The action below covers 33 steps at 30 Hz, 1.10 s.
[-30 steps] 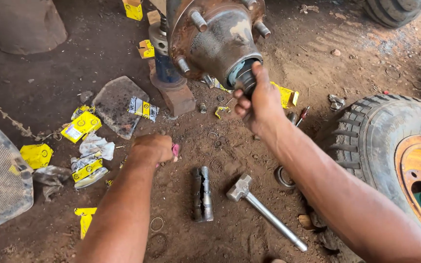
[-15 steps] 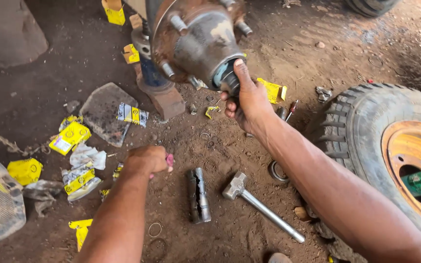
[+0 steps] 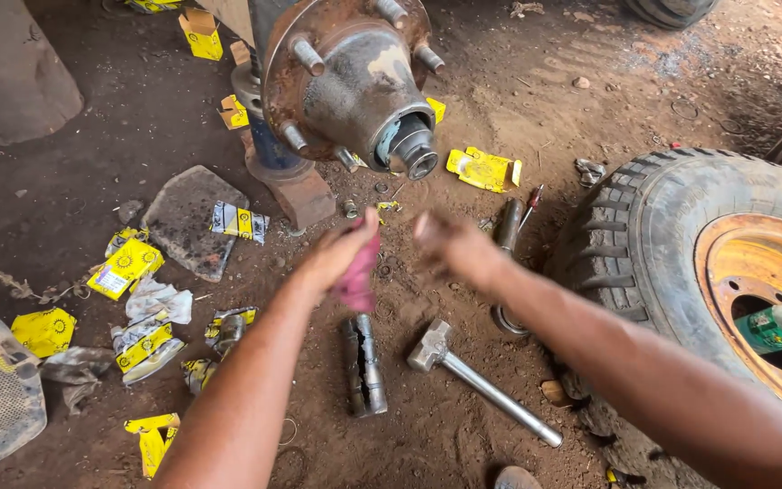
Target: The person removes a metal component from a wheel hub using a hammer and a drift, cleans the internal parts with a pink cloth, and then reinserts a metal sleeve into the assembly by hand.
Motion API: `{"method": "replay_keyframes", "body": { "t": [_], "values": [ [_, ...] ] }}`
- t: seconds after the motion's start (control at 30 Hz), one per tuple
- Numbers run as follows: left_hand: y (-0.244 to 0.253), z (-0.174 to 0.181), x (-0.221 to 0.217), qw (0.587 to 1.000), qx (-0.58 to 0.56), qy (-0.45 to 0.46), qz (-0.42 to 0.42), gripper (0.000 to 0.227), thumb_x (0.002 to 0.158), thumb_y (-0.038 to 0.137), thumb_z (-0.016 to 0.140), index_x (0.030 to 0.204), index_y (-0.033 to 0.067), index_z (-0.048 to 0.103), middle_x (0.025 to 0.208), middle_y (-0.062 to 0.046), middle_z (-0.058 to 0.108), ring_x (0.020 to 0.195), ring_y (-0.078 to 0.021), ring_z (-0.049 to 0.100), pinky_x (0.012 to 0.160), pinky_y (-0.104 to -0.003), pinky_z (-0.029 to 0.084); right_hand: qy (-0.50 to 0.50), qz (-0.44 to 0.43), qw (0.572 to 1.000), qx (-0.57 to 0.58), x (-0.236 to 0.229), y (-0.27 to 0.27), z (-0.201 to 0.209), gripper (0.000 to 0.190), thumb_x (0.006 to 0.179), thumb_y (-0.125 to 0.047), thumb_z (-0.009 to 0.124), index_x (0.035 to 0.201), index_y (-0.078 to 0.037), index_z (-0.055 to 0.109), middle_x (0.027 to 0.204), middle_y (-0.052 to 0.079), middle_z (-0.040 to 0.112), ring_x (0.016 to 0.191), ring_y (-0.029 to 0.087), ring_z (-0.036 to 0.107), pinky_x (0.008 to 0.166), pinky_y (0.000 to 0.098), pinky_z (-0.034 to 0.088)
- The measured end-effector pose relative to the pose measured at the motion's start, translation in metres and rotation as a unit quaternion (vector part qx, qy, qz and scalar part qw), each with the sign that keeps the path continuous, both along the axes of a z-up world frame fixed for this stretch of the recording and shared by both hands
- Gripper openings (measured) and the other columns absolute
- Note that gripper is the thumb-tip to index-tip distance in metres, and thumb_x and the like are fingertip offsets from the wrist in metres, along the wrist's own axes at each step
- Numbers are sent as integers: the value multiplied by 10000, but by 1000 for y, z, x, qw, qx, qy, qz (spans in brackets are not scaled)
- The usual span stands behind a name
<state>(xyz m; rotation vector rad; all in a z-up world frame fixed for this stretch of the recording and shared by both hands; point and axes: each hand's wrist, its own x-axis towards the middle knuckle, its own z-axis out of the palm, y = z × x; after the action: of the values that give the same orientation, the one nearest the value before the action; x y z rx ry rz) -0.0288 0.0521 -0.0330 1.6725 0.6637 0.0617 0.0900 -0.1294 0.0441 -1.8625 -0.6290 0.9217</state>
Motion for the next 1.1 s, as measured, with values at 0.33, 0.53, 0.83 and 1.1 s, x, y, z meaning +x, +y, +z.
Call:
{"method": "replay_keyframes", "body": {
  "t": [0.33, 0.53, 0.83, 1.1],
  "values": [
    [-9, 45, 38, 974, -147, -172, 30, 1017, 822, 902, 287, 1239, 100, 751, 1171, -110, 714, 1083, -231, 641, 819, -452, 448, -298, 27, 951, 73, -13, -22, 48, 266, 899, 29, 552, 1061, -9, 759, 793, 106, 770, 622, 149, 717, 568, 325, 620],
    [-15, 95, 23, 992, 35, -83, 90, 741, 881, 785, 467, 1127, 114, 668, 1121, -149, 724, 1070, -289, 703, 890, -497, 563, -312, -2, 940, 136, -3, -21, 73, 265, 926, 90, 527, 968, -12, 769, 809, 95, 753, 608, 141, 686, 533, 278, 593],
    [5, 154, 2, 594, 796, -99, -57, 135, 805, 120, 731, 772, 242, 779, 1738, -31, 297, 1592, -288, 166, 1251, -557, 152, -652, 15, 727, 214, 8, -1, 101, 128, 922, -26, 653, 1003, -56, 747, 965, 122, 718, 825, 226, 697, 685, 390, 587],
    [36, 142, 37, 674, 706, -177, -124, 219, 927, 265, 698, 1136, 242, 759, 1690, -40, 294, 1568, -258, 147, 1241, -624, 17, -765, 113, 614, 163, -9, 16, 62, 373, 857, -179, 790, 1169, -32, 648, 896, 159, 619, 766, 285, 656, 628, 402, 567]
  ]
}}
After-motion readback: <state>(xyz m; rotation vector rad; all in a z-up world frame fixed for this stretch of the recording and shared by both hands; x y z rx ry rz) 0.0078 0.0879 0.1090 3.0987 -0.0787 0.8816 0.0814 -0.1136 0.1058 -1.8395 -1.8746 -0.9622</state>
